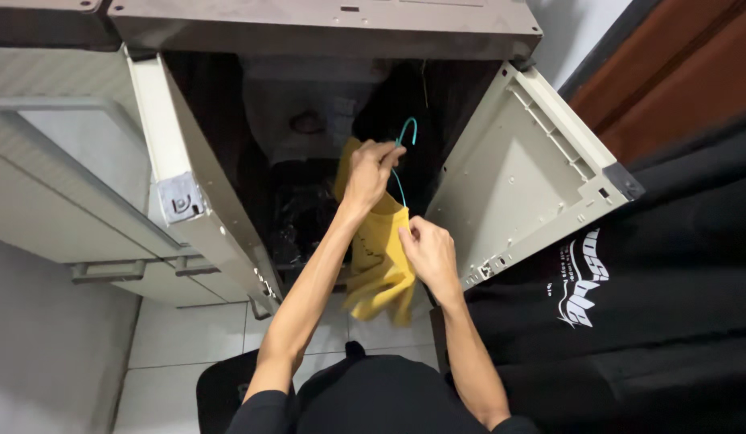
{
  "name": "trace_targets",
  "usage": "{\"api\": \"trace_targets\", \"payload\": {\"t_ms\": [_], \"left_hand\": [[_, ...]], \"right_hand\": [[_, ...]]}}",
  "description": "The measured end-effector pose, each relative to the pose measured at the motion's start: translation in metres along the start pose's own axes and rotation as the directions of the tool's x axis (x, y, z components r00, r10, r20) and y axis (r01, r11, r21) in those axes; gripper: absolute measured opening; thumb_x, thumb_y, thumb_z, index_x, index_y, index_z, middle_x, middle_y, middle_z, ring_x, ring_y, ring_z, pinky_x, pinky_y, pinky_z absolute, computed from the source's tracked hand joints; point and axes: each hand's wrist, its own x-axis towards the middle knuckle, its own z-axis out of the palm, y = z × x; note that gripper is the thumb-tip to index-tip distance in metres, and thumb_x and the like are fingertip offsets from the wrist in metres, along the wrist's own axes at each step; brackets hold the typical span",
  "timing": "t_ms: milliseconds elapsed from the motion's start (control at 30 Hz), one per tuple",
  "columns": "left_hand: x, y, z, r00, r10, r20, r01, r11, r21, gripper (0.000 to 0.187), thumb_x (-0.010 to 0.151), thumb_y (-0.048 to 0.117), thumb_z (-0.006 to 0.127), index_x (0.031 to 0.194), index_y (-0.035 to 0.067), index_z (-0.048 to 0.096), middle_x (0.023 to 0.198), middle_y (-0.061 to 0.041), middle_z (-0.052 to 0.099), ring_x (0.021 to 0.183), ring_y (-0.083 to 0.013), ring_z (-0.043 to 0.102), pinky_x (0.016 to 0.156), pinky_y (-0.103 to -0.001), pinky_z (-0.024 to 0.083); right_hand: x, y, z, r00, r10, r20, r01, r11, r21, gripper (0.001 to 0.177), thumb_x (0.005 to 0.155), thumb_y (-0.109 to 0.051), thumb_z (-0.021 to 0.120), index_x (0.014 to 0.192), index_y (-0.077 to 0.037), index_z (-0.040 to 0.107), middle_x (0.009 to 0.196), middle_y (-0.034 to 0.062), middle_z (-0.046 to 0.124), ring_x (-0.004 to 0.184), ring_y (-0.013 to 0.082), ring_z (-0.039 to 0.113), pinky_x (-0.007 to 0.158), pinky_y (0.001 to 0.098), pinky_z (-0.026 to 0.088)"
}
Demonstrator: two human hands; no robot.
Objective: The person picks up clothes from a red laundry basket on a bed, places them on hangers, and hangs them in a wardrobe. They handle a black shirt and a yellow shirt, placing each on a hanger and storing them in the closet.
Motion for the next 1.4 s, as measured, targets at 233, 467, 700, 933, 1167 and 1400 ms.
{"api": "trace_targets", "payload": {"t_ms": [233, 467, 700, 933, 1167, 1400], "left_hand": [[0.039, -0.037, 0.011, 0.975, -0.213, -0.063, 0.206, 0.974, -0.097, 0.018, 0.095, 0.017, 0.071, 0.105, 0.003, 0.077, 0.082, -0.013, 0.075, 0.07, -0.0214, 0.073, 0.066, -0.036, 0.053], [0.026, -0.08, 0.012, 0.98, -0.149, -0.133, 0.146, 0.989, -0.031, 0.029, 0.1, 0.019, 0.066, 0.123, 0.003, 0.071, 0.105, -0.018, 0.075, 0.087, -0.0227, 0.072, 0.079, -0.036, 0.056], [-0.002, -0.08, 0.011, 0.936, -0.308, 0.173, 0.328, 0.938, -0.107, 0.036, 0.106, 0.033, 0.054, 0.122, 0.006, 0.072, 0.101, -0.01, 0.079, 0.089, -0.019, 0.075, 0.081, -0.032, 0.057], [0.004, -0.051, 0.006, 0.942, -0.261, 0.21, 0.288, 0.951, -0.11, 0.039, 0.106, 0.035, 0.056, 0.124, 0.004, 0.07, 0.111, -0.015, 0.077, 0.101, -0.0237, 0.074, 0.085, -0.034, 0.055], [-0.004, -0.05, 0.013, 0.928, -0.296, 0.226, 0.325, 0.941, -0.1, 0.041, 0.103, 0.035, 0.058, 0.123, 0.002, 0.069, 0.113, -0.019, 0.075, 0.103, -0.0292, 0.075, 0.086, -0.036, 0.057], [-0.029, -0.072, 0.013, 0.924, -0.294, 0.245, 0.315, 0.947, -0.054, 0.039, 0.104, 0.034, 0.056, 0.122, 0.001, 0.068, 0.115, -0.021, 0.073, 0.106, -0.0351, 0.072, 0.089, -0.04, 0.055]], "right_hand": [[0.049, -0.006, 0.008, 0.997, 0.061, -0.038, -0.057, 0.994, 0.098, 0.026, 0.096, -0.024, 0.062, 0.087, -0.001, 0.07, 0.075, 0.0218, 0.067, 0.071, 0.0376, 0.071, 0.067, 0.0437, 0.055], [0.146, 0.033, 0.024, 0.995, 0.092, 0.04, -0.097, 0.987, 0.125, 0.021, 0.087, -0.02, 0.067, 0.096, -0.004, 0.079, 0.085, 0.0223, 0.074, 0.076, 0.0299, 0.075, 0.073, 0.0393, 0.057], [0.255, 0.069, 0.044, 0.965, 0.22, 0.139, -0.234, 0.968, 0.092, 0.029, 0.086, -0.024, 0.072, 0.092, 0.004, 0.076, 0.085, 0.0217, 0.076, 0.075, 0.028, 0.073, 0.07, 0.0403, 0.056], [0.29, 0.055, 0.041, 0.974, 0.224, -0.009, -0.221, 0.966, 0.137, 0.03, 0.089, -0.027, 0.069, 0.095, 0.002, 0.073, 0.083, 0.0224, 0.073, 0.075, 0.0306, 0.074, 0.062, 0.0417, 0.054], [0.279, 0.062, 0.056, 0.956, -0.038, -0.292, 0.087, 0.984, 0.157, 0.022, 0.086, -0.019, 0.068, 0.095, 0.0, 0.075, 0.09, 0.0248, 0.073, 0.088, 0.0368, 0.075, 0.072, 0.0433, 0.058], [0.26, 0.065, 0.081, 0.925, -0.087, -0.369, 0.167, 0.967, 0.192, 0.02, 0.093, -0.017, 0.065, 0.092, 0.001, 0.073, 0.085, 0.0255, 0.071, 0.085, 0.0392, 0.074, 0.071, 0.0435, 0.056]]}}
